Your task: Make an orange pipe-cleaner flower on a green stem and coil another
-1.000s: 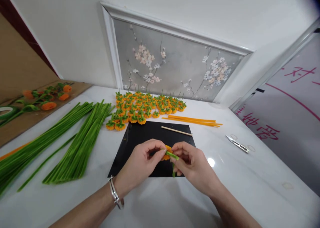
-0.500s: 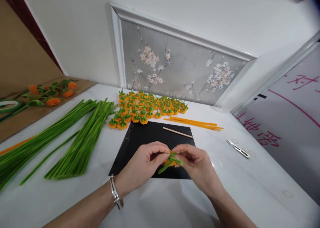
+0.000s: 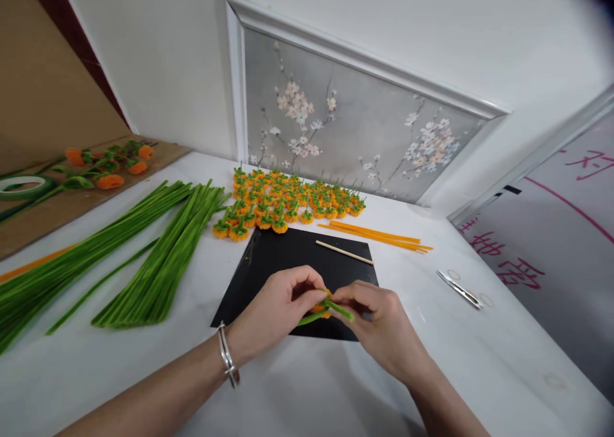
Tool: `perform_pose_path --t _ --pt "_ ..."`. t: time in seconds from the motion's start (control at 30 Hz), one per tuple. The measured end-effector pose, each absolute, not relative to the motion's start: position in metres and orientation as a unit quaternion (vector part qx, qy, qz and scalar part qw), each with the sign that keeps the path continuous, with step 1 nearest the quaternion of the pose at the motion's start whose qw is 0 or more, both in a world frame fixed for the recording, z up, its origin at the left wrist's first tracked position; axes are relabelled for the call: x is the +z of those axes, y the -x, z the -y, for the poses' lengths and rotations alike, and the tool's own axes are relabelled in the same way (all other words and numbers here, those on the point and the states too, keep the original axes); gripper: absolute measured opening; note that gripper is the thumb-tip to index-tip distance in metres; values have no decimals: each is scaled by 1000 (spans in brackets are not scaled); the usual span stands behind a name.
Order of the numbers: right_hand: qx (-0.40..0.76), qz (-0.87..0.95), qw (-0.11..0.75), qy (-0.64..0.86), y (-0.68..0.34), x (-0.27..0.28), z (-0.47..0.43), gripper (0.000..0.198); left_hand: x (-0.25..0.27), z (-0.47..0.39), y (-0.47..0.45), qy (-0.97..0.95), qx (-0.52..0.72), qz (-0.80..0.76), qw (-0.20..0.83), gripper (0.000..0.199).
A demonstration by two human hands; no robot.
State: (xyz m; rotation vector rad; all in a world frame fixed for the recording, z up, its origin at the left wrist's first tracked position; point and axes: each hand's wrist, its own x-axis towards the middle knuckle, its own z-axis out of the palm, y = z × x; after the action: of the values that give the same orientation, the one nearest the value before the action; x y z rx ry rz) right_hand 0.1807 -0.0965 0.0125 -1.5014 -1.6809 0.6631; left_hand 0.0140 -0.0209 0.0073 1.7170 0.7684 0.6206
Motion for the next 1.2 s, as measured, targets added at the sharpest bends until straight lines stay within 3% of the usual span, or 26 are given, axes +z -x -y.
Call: perform_pose_path --t 0.17,0.27,0.47,0.57,0.77,1.0,1.2 --pt "418 558 381 607 -178 13 95 21 10 25 -13 -802 304 -292 423 14" --pt "461 553 373 585 -177 15 96 25 9 27 -13 -809 321 -267 414 16" --pt "275 679 358 579 -179 18 101 17 9 25 -14 -704 259 -266 605 11" --pt "250 701 358 564 -182 19 101 16 14 23 -14 -667 242 -249 659 10" --pt "275 685 371 563 -185 20 101 15 23 21 -11 -651 218 -260 679 8" --pt "225 704 380 556 -184 20 102 9 20 20 -12 -665 234 -232 671 9" --pt "187 756 358 515 -186 19 104 25 19 22 -13 -665 241 -248 662 8"
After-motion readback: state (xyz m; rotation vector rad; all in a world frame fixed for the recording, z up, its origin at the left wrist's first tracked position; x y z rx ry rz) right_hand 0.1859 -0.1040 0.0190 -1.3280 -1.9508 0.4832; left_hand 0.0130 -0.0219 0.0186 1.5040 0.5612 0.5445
